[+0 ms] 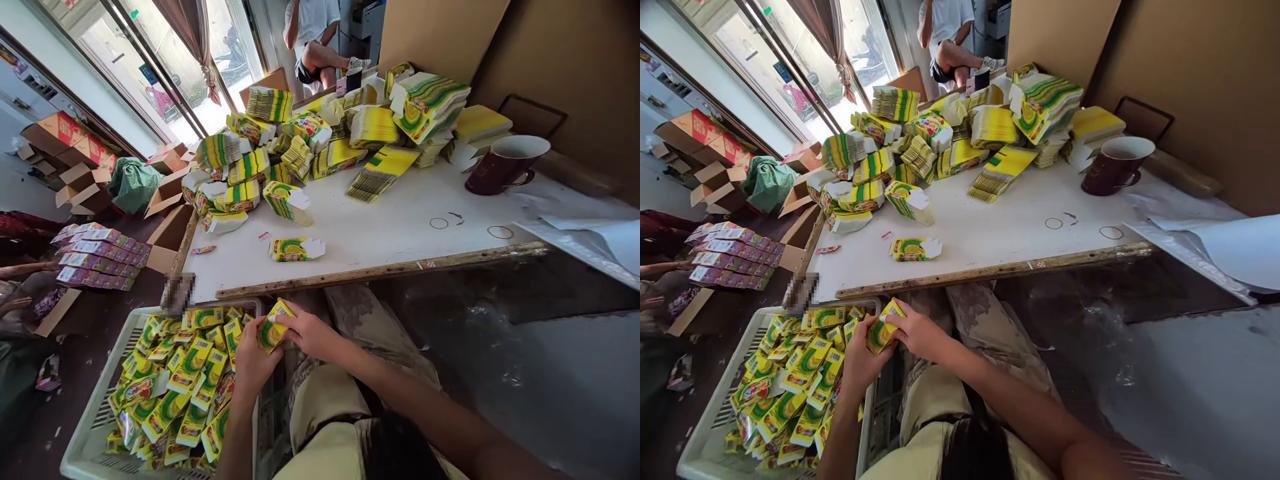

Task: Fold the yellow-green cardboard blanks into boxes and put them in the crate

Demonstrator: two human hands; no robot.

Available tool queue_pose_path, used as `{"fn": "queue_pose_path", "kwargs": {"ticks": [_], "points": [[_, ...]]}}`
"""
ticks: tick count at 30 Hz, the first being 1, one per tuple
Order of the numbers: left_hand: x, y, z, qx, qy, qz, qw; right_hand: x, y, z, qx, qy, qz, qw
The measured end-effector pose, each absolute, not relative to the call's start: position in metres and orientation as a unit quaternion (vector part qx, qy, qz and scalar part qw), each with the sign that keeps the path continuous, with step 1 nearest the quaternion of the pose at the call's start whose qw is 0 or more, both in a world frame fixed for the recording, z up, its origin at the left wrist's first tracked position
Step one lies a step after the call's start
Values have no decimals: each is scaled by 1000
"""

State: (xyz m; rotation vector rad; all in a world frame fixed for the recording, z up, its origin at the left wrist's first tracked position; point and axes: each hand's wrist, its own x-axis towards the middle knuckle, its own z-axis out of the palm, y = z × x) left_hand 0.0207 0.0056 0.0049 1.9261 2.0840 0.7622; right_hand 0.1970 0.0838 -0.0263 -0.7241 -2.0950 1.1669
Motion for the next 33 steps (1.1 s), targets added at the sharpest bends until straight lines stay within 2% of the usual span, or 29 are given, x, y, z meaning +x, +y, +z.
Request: {"fn": "queue_pose_path", "kwargs": {"ticks": [7,12,14,18,25,29,33], "points": [[16,12,15,672,681,256,142,211,106,-9,-224,-844,424,240],[23,16,15,667,689,268,91,201,102,-14,-266,-795,455,302],[21,14,13,665,693,266,86,194,100,-15,-276,-784,469,299],[8,7,8,632,713,290,89,187,104,-5,-246,-822,452,243],[14,6,7,608,723,314,96,191,102,13,-243,-899,332,150],[24,10,3,610,719,317,98,196,101,9,-275,-887,333,164],[23,12,3,616,712,314,121,203,111,3,-246,-869,375,210]]}}
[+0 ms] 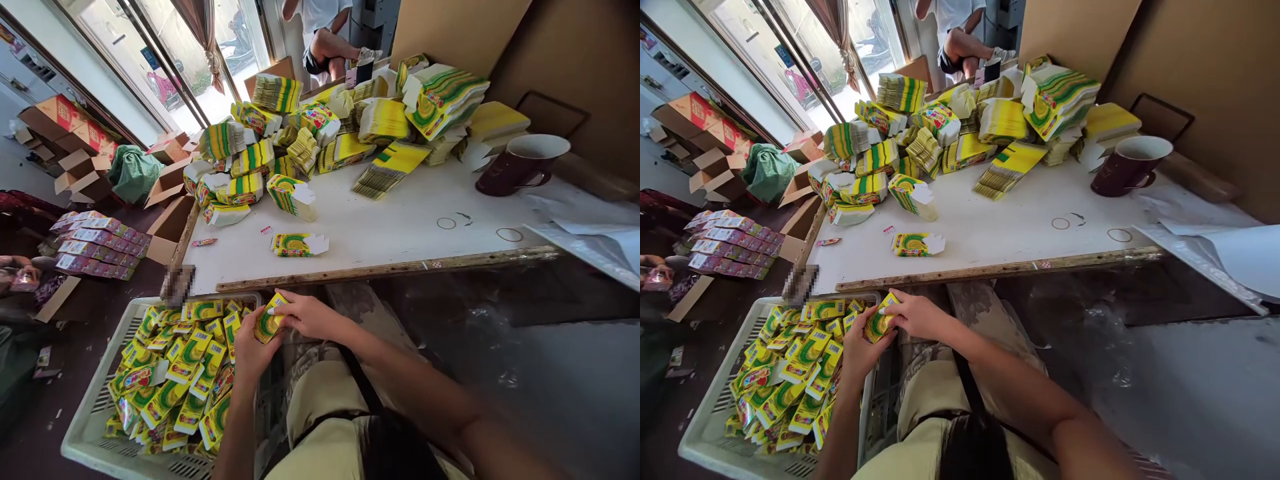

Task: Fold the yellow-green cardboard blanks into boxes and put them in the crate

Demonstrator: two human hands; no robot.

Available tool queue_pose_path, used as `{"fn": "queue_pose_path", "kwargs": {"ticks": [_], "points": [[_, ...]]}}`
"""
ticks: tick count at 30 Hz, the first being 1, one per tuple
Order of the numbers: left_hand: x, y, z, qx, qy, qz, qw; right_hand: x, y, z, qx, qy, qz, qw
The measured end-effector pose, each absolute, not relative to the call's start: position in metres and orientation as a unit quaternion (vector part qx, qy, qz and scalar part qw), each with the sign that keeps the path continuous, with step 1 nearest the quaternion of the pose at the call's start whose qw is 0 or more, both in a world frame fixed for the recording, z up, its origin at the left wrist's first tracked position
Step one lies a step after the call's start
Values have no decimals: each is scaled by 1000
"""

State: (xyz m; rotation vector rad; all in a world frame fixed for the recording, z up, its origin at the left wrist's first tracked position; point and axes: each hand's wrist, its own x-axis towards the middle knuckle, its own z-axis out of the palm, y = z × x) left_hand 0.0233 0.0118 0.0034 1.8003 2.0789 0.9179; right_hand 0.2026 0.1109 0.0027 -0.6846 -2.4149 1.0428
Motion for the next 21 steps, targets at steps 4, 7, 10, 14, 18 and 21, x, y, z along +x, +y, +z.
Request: {"fn": "queue_pose_path", "kwargs": {"ticks": [4,7,10,14,18,21], "points": [[23,14,7,621,709,306,135,207,120,-3,-208,-856,404,245],[27,16,9,629,709,295,121,205,120,-8,-222,-835,434,258],[29,17,10,628,712,293,113,202,119,-15,-221,-801,477,286],[33,18,11,621,714,306,103,193,117,-19,-213,-764,521,316],[35,17,11,619,718,309,76,184,114,-15,-242,-781,486,308],[18,12,11,610,732,295,69,184,129,-7,-290,-798,436,297]]}}
